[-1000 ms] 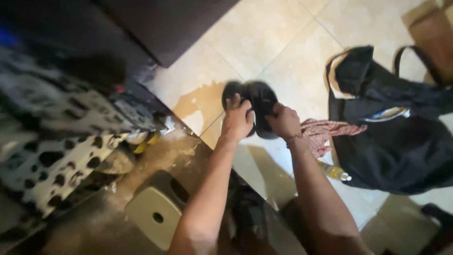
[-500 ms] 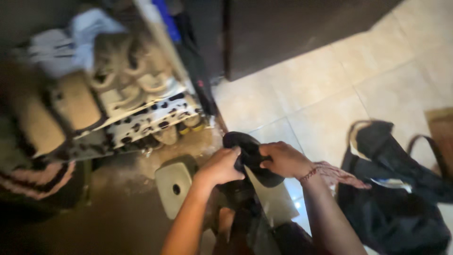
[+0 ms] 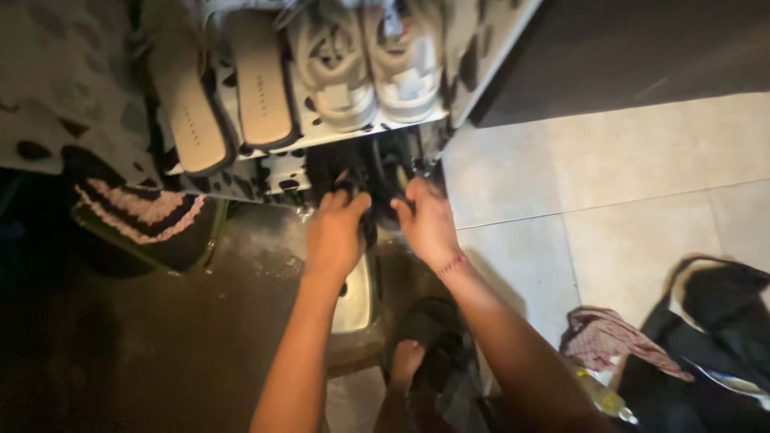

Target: The person wipes down several pairs of shoes, including black leather boots, white sneakers, and purple sandals, with a cloth before placing them on a shoe rack.

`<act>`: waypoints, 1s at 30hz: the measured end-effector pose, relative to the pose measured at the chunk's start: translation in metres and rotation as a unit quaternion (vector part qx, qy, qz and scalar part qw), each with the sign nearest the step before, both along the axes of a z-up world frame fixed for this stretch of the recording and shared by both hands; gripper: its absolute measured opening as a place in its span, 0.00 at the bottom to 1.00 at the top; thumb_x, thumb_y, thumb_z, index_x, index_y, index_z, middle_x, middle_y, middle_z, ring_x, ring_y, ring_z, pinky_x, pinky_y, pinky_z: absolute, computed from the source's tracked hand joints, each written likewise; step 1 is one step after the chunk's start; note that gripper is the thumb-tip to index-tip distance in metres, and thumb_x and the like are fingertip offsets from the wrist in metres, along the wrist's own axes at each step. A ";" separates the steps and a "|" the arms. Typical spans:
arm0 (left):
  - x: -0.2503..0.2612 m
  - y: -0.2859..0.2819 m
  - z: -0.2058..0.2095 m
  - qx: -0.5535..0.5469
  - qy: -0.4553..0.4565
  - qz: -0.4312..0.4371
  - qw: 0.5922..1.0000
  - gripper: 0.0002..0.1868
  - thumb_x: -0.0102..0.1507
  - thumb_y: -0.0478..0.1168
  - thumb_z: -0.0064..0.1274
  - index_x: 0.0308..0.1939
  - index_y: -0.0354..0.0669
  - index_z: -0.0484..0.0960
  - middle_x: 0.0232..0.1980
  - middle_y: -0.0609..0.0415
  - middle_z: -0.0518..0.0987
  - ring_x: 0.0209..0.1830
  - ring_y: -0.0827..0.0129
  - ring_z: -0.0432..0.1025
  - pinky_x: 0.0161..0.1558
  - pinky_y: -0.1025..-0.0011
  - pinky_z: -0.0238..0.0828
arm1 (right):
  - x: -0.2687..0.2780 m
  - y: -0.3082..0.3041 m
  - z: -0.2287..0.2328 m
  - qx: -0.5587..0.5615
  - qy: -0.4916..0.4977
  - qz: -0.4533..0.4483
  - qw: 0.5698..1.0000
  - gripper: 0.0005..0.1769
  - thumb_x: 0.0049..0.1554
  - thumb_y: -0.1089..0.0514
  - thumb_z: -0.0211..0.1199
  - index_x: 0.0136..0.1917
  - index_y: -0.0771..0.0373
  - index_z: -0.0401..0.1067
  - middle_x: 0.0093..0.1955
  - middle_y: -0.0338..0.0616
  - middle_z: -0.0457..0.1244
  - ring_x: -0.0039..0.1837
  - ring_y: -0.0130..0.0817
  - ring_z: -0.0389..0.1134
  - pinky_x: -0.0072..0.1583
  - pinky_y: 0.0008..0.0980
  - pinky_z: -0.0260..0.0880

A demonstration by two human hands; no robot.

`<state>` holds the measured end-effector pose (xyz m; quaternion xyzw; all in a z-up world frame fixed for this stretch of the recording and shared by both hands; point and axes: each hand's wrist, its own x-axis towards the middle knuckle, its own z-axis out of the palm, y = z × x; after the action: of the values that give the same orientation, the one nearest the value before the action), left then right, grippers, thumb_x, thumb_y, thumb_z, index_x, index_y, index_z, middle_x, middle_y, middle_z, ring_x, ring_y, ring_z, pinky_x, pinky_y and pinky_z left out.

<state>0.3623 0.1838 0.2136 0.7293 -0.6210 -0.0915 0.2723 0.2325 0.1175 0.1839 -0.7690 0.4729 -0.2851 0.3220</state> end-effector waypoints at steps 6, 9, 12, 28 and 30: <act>0.020 -0.024 -0.117 0.039 0.033 0.038 0.998 0.20 0.45 0.24 0.44 0.38 0.47 0.73 0.45 0.48 0.66 0.47 0.55 0.63 0.39 0.63 0.64 | 0.037 -0.025 -0.091 -0.104 -0.025 -0.061 0.992 0.13 0.44 0.65 0.60 0.39 0.67 0.57 0.54 0.67 0.53 0.49 0.59 0.57 0.48 0.41 0.60; 0.017 -0.032 -0.155 -0.048 0.032 0.036 0.998 0.21 0.44 0.23 0.43 0.40 0.44 0.73 0.59 0.42 0.57 0.56 0.51 0.57 0.46 0.65 0.63 | 0.038 -0.030 -0.124 -0.056 0.003 -0.069 0.996 0.13 0.46 0.64 0.60 0.41 0.67 0.57 0.55 0.63 0.53 0.52 0.59 0.57 0.51 0.42 0.60; 0.013 -0.044 -0.170 -0.038 0.069 0.069 0.995 0.16 0.47 0.26 0.43 0.37 0.44 0.74 0.64 0.37 0.46 0.62 0.49 0.49 0.53 0.68 0.58 | 0.040 -0.031 -0.139 -0.065 0.036 -0.082 0.994 0.12 0.42 0.67 0.59 0.37 0.66 0.57 0.59 0.68 0.49 0.53 0.61 0.57 0.50 0.41 0.60; 0.026 -0.077 -0.174 0.093 0.091 0.150 0.980 0.28 0.49 0.24 0.41 0.53 0.45 0.61 0.62 0.32 0.48 0.53 0.45 0.60 0.51 0.65 0.60 | 0.052 -0.056 -0.143 -0.067 -0.008 -0.094 0.993 0.13 0.42 0.68 0.59 0.40 0.64 0.58 0.63 0.63 0.47 0.57 0.58 0.55 0.53 0.38 0.60; 0.025 -0.082 -0.180 0.102 0.140 0.117 0.978 0.29 0.44 0.27 0.48 0.48 0.41 0.60 0.59 0.32 0.50 0.46 0.41 0.62 0.45 0.61 0.62 | 0.055 -0.058 -0.146 -0.057 -0.014 -0.102 0.993 0.13 0.42 0.67 0.59 0.40 0.64 0.58 0.63 0.61 0.47 0.57 0.56 0.56 0.54 0.38 0.61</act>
<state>0.3876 0.1014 0.0340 0.8009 -0.4742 -0.2230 0.2899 0.2874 0.0598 0.0376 -0.7299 0.5273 -0.3534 0.2536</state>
